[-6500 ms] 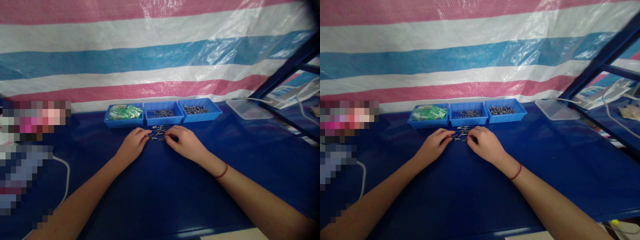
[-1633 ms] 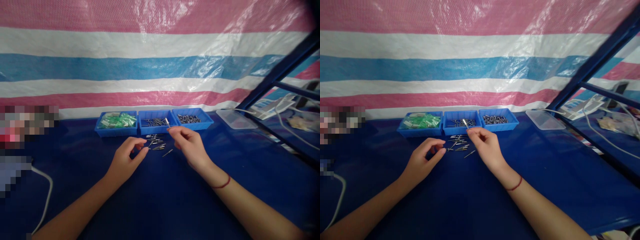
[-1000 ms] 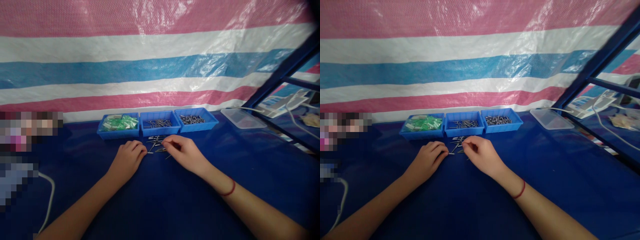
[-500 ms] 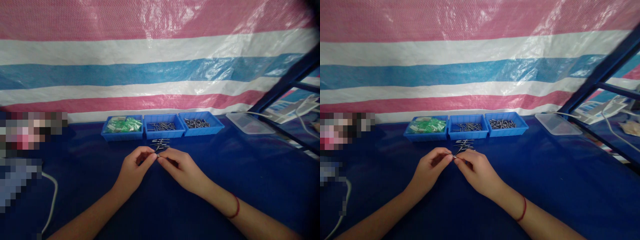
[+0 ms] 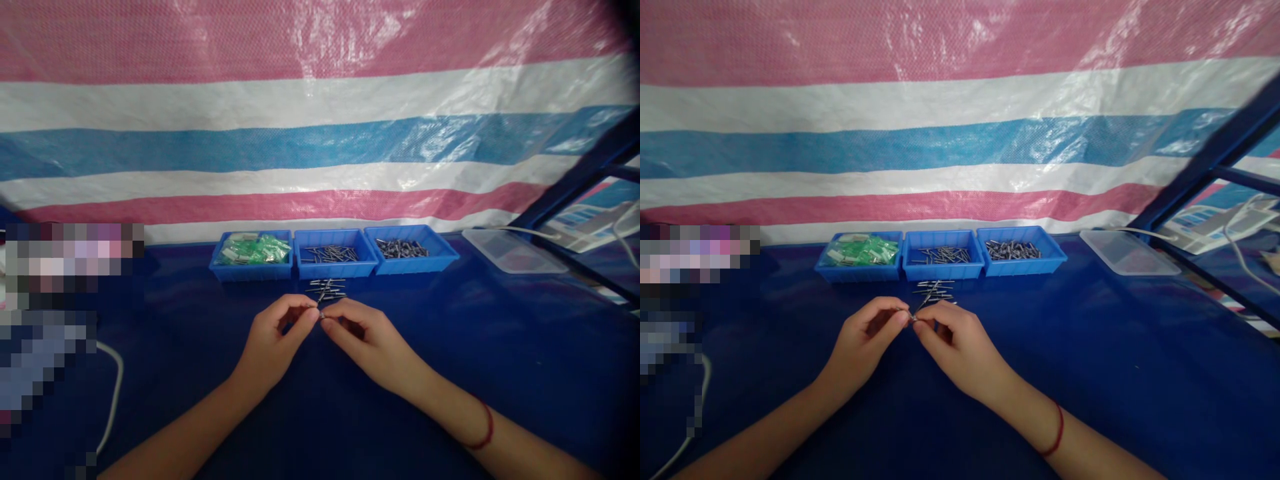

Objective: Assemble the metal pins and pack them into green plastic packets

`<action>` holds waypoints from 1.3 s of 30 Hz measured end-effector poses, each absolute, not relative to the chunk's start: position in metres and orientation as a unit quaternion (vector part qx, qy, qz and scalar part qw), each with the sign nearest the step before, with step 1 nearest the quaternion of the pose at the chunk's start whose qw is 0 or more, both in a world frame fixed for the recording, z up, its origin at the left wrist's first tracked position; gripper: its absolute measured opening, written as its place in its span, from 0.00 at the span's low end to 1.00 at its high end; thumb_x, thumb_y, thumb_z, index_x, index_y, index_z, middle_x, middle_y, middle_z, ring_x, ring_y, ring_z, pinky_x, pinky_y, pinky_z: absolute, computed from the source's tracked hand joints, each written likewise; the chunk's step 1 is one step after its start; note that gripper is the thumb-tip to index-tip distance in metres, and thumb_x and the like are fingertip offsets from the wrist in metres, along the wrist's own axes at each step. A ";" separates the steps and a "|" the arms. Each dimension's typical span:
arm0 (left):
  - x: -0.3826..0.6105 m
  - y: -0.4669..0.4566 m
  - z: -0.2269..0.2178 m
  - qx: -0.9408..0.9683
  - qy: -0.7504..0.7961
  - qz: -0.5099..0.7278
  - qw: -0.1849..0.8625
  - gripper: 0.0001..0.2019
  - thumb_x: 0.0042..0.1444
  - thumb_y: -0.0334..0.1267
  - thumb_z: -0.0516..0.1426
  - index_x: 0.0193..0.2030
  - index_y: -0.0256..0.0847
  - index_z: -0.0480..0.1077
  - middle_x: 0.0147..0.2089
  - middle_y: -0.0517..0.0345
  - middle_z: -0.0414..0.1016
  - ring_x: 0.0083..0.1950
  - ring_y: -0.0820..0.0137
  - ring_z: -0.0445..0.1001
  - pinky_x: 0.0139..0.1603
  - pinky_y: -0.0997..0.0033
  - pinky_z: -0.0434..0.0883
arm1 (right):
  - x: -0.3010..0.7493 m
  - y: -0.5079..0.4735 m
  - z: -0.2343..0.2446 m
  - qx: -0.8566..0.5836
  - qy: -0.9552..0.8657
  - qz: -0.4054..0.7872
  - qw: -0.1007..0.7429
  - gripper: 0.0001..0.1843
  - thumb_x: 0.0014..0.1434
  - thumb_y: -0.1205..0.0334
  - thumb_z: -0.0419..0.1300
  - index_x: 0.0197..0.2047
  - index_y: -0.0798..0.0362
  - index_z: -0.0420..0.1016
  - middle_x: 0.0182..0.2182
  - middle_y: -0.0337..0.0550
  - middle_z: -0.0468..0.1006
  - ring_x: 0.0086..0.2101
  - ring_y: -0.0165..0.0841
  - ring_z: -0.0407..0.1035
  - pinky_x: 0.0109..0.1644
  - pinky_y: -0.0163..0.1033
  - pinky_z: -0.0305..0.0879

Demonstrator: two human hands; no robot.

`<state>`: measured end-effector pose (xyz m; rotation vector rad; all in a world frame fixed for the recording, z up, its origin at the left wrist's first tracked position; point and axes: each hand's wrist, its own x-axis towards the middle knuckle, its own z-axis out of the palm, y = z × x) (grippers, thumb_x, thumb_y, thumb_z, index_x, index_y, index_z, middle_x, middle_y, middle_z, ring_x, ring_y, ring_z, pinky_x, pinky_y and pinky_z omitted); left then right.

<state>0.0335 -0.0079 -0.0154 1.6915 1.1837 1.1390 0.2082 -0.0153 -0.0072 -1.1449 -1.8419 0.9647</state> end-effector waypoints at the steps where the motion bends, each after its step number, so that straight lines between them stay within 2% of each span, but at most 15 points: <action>1: 0.033 -0.008 -0.016 0.664 0.465 0.446 0.379 0.06 0.57 0.38 0.57 0.39 0.41 0.73 0.35 0.61 0.77 0.35 0.73 0.75 0.37 0.76 0.70 | 0.208 -0.015 -0.008 -0.447 -0.719 0.377 0.375 0.09 0.61 0.62 0.56 0.37 0.54 0.76 0.32 0.43 0.77 0.33 0.32 0.69 0.37 0.38 0.63; 9: 0.032 -0.007 -0.015 0.688 0.456 0.444 0.348 0.06 0.58 0.38 0.57 0.39 0.41 0.74 0.36 0.59 0.77 0.36 0.71 0.75 0.38 0.73 0.71 | 0.209 -0.014 -0.010 -0.453 -0.712 0.356 0.402 0.06 0.59 0.62 0.58 0.35 0.52 0.77 0.30 0.42 0.76 0.30 0.31 0.69 0.33 0.36 0.64; 21: 0.028 -0.001 -0.019 0.715 0.423 0.448 0.331 0.04 0.59 0.35 0.57 0.39 0.41 0.73 0.38 0.59 0.74 0.39 0.72 0.73 0.41 0.75 0.69 | 0.214 -0.013 -0.007 -0.458 -0.692 0.311 0.464 0.05 0.57 0.61 0.61 0.34 0.52 0.77 0.25 0.39 0.70 0.24 0.27 0.63 0.26 0.33 0.59; 26: 0.028 0.000 -0.018 0.733 0.422 0.409 0.343 0.05 0.59 0.38 0.56 0.38 0.40 0.72 0.36 0.58 0.74 0.37 0.72 0.73 0.39 0.73 0.69 | 0.215 -0.019 0.003 -0.434 -0.744 0.235 0.450 0.05 0.58 0.63 0.59 0.33 0.53 0.76 0.26 0.40 0.71 0.25 0.27 0.63 0.27 0.34 0.59; 28: 0.028 -0.001 -0.017 0.747 0.420 0.382 0.346 0.07 0.60 0.39 0.55 0.38 0.40 0.72 0.36 0.58 0.74 0.36 0.71 0.73 0.37 0.73 0.69 | 0.215 -0.020 0.005 -0.422 -0.761 0.228 0.437 0.07 0.59 0.64 0.57 0.31 0.54 0.74 0.27 0.41 0.72 0.25 0.27 0.63 0.28 0.34 0.59; 30: 0.029 -0.002 -0.016 0.756 0.426 0.365 0.339 0.07 0.61 0.40 0.55 0.41 0.41 0.72 0.37 0.58 0.75 0.36 0.71 0.73 0.38 0.72 0.70 | 0.217 -0.018 0.007 -0.424 -0.758 0.247 0.429 0.09 0.60 0.63 0.56 0.29 0.54 0.73 0.25 0.40 0.71 0.25 0.27 0.63 0.28 0.34 0.59; 34: 0.028 -0.003 -0.014 0.774 0.447 0.345 0.287 0.12 0.61 0.39 0.54 0.51 0.44 0.68 0.40 0.57 0.76 0.39 0.69 0.74 0.42 0.70 0.71 | 0.237 0.005 0.005 -0.509 -0.629 0.308 0.500 0.13 0.59 0.55 0.57 0.29 0.55 0.75 0.24 0.40 0.72 0.24 0.28 0.63 0.26 0.33 0.59; 36: 0.027 -0.002 -0.014 0.802 0.441 0.327 0.236 0.10 0.62 0.38 0.53 0.48 0.43 0.70 0.42 0.55 0.75 0.43 0.68 0.74 0.46 0.67 0.71 | 0.254 0.021 0.003 -0.566 -0.522 0.304 0.561 0.17 0.56 0.50 0.58 0.31 0.56 0.75 0.22 0.39 0.69 0.21 0.26 0.58 0.22 0.32 0.54; 39: 0.026 0.005 -0.017 0.841 0.431 0.290 0.150 0.09 0.62 0.37 0.53 0.45 0.43 0.72 0.45 0.53 0.74 0.47 0.65 0.72 0.50 0.63 0.69 | 0.275 0.040 0.000 -0.599 -0.409 0.321 0.609 0.21 0.53 0.44 0.60 0.28 0.56 0.73 0.17 0.34 0.61 0.17 0.24 0.52 0.18 0.32 0.49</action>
